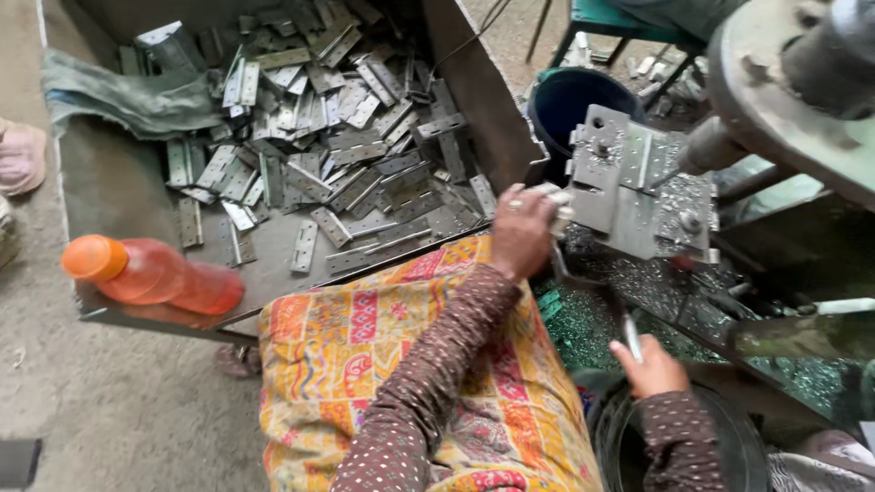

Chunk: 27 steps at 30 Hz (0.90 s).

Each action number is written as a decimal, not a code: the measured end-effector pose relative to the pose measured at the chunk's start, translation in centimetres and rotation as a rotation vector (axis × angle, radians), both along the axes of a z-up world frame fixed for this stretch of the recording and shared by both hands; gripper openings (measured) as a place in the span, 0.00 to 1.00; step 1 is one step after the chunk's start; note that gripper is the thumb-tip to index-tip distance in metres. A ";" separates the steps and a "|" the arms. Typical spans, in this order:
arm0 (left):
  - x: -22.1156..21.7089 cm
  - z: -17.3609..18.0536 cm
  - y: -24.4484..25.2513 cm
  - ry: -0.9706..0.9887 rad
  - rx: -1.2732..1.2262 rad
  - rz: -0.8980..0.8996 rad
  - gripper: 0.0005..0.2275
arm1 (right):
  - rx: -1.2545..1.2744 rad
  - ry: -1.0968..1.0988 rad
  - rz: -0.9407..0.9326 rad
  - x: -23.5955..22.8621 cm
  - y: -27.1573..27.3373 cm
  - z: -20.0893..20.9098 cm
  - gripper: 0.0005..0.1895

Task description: The person repeatedly picks up small metal plates from a bin, places them into a manual punching machine, and operates the lever to punch holes. The processed plates are then returned to the bin.

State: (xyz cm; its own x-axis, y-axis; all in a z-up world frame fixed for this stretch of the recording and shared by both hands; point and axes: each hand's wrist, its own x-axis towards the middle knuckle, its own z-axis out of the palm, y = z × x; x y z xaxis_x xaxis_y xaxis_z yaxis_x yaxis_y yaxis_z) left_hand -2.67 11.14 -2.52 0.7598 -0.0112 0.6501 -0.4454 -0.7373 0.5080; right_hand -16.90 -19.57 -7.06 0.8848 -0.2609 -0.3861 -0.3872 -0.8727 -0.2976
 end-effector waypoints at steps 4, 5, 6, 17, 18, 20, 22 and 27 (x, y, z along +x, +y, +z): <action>1.2 -5.7 8.9 0.316 0.160 0.382 0.22 | -0.093 0.166 0.052 1.4 2.3 5.4 0.31; 2.0 -7.1 11.3 0.357 0.126 0.425 0.25 | -0.095 0.182 0.040 1.7 2.8 6.1 0.31; 2.9 -8.6 13.6 0.369 0.217 0.517 0.26 | -0.097 0.198 0.029 1.9 3.2 6.6 0.32; 5.8 -15.8 23.7 0.428 0.286 0.476 0.05 | -0.126 0.216 -0.021 1.6 3.3 6.4 0.27; 5.3 -14.6 23.2 0.415 0.224 0.465 0.06 | -0.125 0.223 -0.035 1.5 3.0 6.1 0.26; 4.4 -11.2 21.5 0.376 0.105 0.435 0.09 | -0.139 0.187 -0.010 1.4 2.8 5.2 0.27; 2.9 -7.6 18.9 0.251 0.115 0.406 0.11 | -0.156 0.107 0.049 1.1 2.2 4.2 0.27; 0.3 0.8 9.5 -0.108 0.050 0.170 0.07 | -0.173 0.007 0.124 0.8 0.9 2.0 0.29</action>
State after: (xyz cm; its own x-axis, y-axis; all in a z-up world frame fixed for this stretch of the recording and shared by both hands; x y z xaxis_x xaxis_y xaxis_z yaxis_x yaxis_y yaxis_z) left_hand -2.34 20.63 -1.73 0.6791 0.0771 0.7300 -0.3625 -0.8295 0.4248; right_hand -16.12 -18.67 -5.07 0.9117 -0.2131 -0.3514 -0.2751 -0.9517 -0.1366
